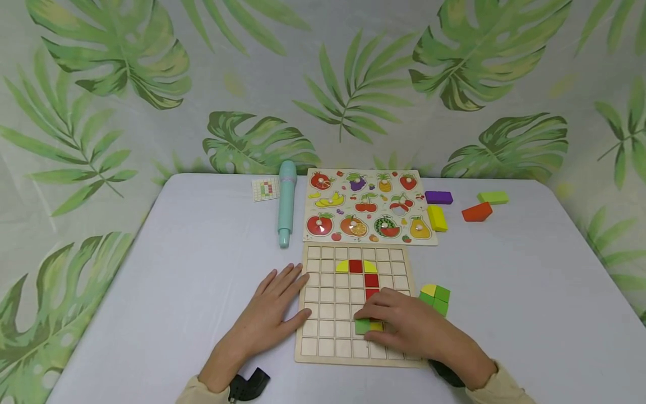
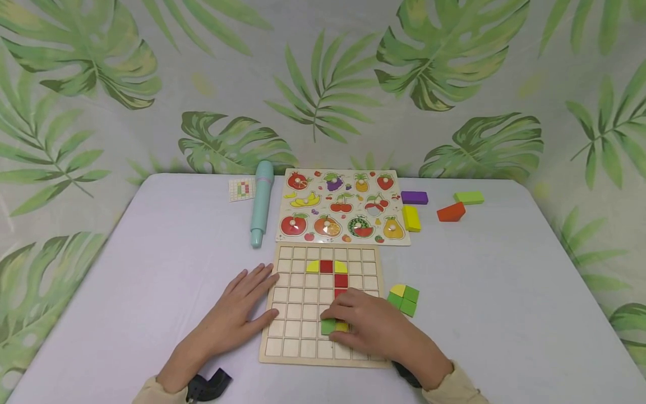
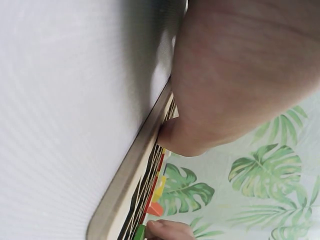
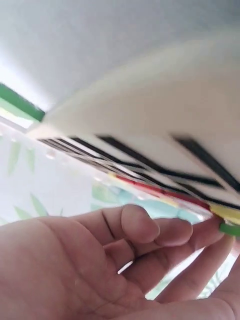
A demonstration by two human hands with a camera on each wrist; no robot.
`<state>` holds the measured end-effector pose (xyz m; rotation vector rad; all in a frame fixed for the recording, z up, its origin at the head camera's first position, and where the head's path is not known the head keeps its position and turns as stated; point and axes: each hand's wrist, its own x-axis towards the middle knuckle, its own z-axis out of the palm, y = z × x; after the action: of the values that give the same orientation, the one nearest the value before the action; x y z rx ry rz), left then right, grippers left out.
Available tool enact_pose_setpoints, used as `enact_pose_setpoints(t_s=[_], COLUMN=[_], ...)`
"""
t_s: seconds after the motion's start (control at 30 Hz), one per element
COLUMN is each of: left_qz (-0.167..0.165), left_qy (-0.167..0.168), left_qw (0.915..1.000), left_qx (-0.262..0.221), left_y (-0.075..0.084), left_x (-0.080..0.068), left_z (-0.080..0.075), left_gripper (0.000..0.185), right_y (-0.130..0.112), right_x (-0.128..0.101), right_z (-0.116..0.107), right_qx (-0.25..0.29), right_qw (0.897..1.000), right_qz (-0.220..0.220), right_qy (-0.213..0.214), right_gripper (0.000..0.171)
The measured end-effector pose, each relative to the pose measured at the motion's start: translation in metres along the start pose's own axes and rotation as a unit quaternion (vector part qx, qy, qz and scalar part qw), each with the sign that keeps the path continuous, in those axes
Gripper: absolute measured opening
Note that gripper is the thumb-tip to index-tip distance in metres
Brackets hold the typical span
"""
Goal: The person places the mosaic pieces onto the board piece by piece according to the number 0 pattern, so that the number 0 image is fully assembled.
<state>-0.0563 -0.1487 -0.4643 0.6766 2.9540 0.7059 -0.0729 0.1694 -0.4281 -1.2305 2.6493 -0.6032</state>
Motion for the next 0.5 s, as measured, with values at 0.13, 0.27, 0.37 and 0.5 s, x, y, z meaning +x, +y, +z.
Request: enact_pose_setpoints(t_s=[0.13, 0.27, 0.37, 0.5], left_qz=[0.001, 0.000, -0.002, -0.003], left_qy=[0.000, 0.000, -0.001, -0.005], left_qw=[1.0000, 1.0000, 1.0000, 1.0000], left_qx=[0.000, 0.001, -0.001, -0.004], left_y=[-0.0003, -0.0003, -0.0001, 0.0006], left_x=[-0.0002, -0.0003, -0.0003, 0.0000], left_z=[0.0003, 0.0001, -0.0004, -0.0008], left_gripper=[0.071, 0.071, 0.071, 0.071], right_y=[-0.0048, -0.0088, -0.0103, -0.0100], right_x=[-0.0001, 0.0007, 0.0014, 0.0012], right_z=[0.0016, 0.0028, 0.0032, 0.0025], right_qx=[-0.008, -0.019, -0.024, -0.027], right_qw=[1.000, 1.000, 1.000, 1.000], right_qz=[-0.009, -0.007, -0.002, 0.002], right_qy=[-0.001, 0.002, 0.002, -0.001], right_gripper=[0.028, 0.028, 0.029, 0.031])
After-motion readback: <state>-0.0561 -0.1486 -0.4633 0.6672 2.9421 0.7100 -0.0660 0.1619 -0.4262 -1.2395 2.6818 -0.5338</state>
